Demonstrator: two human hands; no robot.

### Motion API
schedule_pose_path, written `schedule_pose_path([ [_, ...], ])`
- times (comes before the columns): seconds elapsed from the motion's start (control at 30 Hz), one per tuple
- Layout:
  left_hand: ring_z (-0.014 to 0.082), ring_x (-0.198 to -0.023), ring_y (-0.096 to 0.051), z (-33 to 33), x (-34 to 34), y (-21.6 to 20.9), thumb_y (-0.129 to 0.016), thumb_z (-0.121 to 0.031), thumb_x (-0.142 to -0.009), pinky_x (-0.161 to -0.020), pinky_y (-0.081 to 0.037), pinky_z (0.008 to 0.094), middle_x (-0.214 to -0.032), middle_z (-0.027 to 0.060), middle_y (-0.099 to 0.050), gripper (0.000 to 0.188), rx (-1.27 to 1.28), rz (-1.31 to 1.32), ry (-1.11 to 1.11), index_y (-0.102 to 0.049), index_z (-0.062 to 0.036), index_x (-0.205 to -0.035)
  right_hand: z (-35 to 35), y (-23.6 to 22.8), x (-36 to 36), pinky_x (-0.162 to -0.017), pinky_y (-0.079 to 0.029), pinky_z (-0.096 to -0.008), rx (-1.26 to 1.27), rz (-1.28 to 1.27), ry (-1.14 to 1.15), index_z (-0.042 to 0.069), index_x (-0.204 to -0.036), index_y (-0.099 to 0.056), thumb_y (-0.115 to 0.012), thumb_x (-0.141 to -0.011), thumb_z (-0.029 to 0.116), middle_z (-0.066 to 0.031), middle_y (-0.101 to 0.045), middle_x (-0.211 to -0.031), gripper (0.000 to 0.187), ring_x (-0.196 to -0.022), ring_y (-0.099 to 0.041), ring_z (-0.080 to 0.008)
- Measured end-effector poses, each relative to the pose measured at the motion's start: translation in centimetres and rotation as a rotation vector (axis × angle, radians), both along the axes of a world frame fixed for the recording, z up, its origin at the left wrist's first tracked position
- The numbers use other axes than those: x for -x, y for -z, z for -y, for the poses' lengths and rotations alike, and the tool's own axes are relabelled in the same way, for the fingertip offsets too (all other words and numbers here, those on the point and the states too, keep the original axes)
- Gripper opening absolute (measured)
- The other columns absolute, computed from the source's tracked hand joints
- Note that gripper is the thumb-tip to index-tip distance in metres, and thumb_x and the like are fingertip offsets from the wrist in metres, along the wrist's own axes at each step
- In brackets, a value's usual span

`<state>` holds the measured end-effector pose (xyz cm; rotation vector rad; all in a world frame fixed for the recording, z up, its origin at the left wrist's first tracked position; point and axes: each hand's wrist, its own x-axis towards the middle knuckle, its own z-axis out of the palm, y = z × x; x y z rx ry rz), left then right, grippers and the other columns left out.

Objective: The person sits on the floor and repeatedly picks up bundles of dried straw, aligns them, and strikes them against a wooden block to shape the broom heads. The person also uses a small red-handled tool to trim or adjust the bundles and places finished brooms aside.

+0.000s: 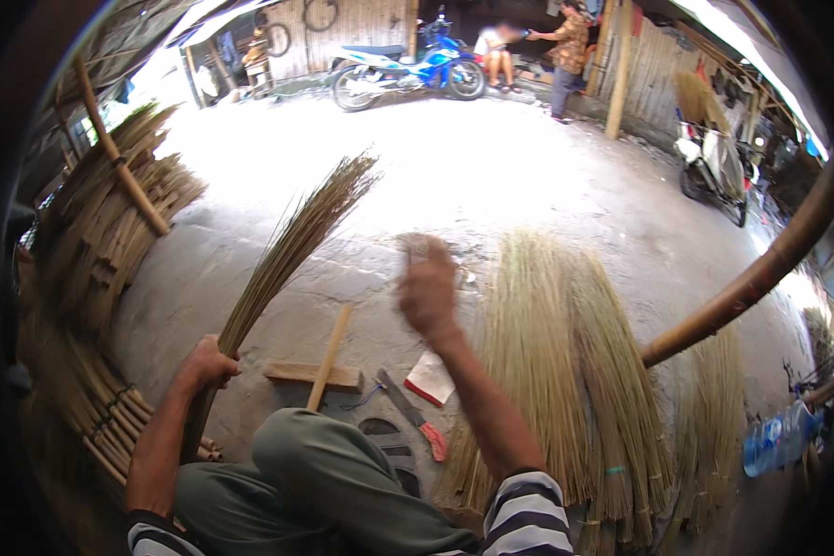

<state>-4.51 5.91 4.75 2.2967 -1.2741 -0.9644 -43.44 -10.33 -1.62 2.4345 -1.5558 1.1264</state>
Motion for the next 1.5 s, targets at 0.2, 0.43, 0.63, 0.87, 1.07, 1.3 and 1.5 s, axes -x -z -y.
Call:
schedule_pose_path([
  [0.2, 0.0278, -0.072, -0.074, 2.3, 6.4, 1.4, -0.075, -0.009, -0.078, -0.065, -0.06, 0.042, -0.081, 0.0162, -0.075, 0.028, -0.144, 0.108, 0.491, -0.072, 0.0007, -0.103, -10.4, -0.7, -12.3, -0.117, -0.041, -0.0513, 0.306, -0.206, -0.595, 0.008, -0.151, -0.051, -0.064, -0.099, 0.019, -0.0214, -0.061, -0.135, 0.056, -0.132, -0.057, -0.0321],
  [0.43, 0.0358, -0.103, -0.074, 0.8, 8.9, 0.6, -0.069, -0.014, -0.077, -0.092, -0.058, 0.0479, -0.102, 0.0141, -0.079, 0.045, -0.186, 0.499, 0.794, -0.076, -0.0208, -0.121, -8.5, -0.1, -6.9, -0.078, -0.058, -0.0487, -0.544, -0.468, -0.643, 0.006, -0.095, -0.063, -0.072, -0.091, 0.021, -0.0157, -0.071, -0.082, 0.018, -0.084, -0.075, -0.0295],
  [0.63, 0.0386, -0.106, -0.073, 0.9, 9.3, 2.3, -0.075, -0.023, -0.081, -0.092, -0.057, 0.0505, -0.104, 0.0156, -0.078, 0.039, -0.138, 0.51, 0.979, -0.076, -0.0214, -0.121, -10.5, 2.6, -0.3, -0.082, -0.057, -0.0462, -1.103, -0.23, -0.78, 0.006, -0.111, -0.071, -0.081, -0.087, 0.031, -0.0159, -0.072, -0.087, 0.036, -0.087, -0.073, -0.0309],
  [0.87, 0.0399, -0.08, -0.072, 5.0, 9.4, 2.4, -0.072, -0.007, -0.075, -0.072, -0.055, 0.0515, -0.078, 0.0141, -0.07, 0.016, 0.146, 0.666, 1.098, -0.063, -0.0093, -0.088, -10.6, 2.8, 3.0, -0.079, -0.056, -0.046, -1.113, -0.101, -0.614, 0.002, -0.103, -0.069, -0.076, -0.094, 0.028, -0.0153, -0.074, -0.086, 0.029, -0.08, -0.072, -0.0288],
  [1.07, 0.0308, -0.108, -0.071, 11.7, 13.6, -5.5, -0.058, 0.013, -0.08, -0.119, -0.039, 0.0546, -0.105, 0.0127, -0.074, 0.041, 0.8, 0.861, 0.921, -0.071, -0.0045, -0.114, -4.2, 0.1, 5.6, -0.079, -0.056, -0.0508, -0.495, -0.121, -0.189, 0.003, -0.103, -0.063, -0.076, -0.097, 0.036, -0.0183, -0.07, -0.085, 0.036, -0.079, -0.07, -0.0385],
  [1.3, 0.0258, -0.151, -0.047, 9.0, 13.7, -8.0, -0.076, 0.003, -0.085, -0.136, -0.015, 0.0509, -0.154, 0.0102, -0.059, 0.068, 1.062, 0.909, 0.833, -0.059, -0.014, -0.149, 5.9, 4.5, 7.1, -0.095, -0.061, -0.0501, -0.776, 0.039, 0.279, -0.001, -0.118, -0.07, -0.071, -0.098, 0.03, -0.023, -0.077, -0.106, 0.036, -0.106, -0.076, -0.0411],
  [1.5, 0.0296, -0.137, -0.059, 3.9, 10.7, -1.2, -0.084, -0.005, -0.082, -0.131, -0.024, 0.0544, -0.14, 0.0146, -0.066, 0.051, 0.464, 0.561, 0.876, -0.069, -0.0078, -0.131, 4.9, 11.7, 12.3, -0.085, -0.064, -0.045, -0.875, -0.474, 0.483, 0.0, -0.115, -0.073, -0.063, -0.099, 0.011, -0.0205, -0.077, -0.114, 0.022, -0.105, -0.077, -0.0308],
])
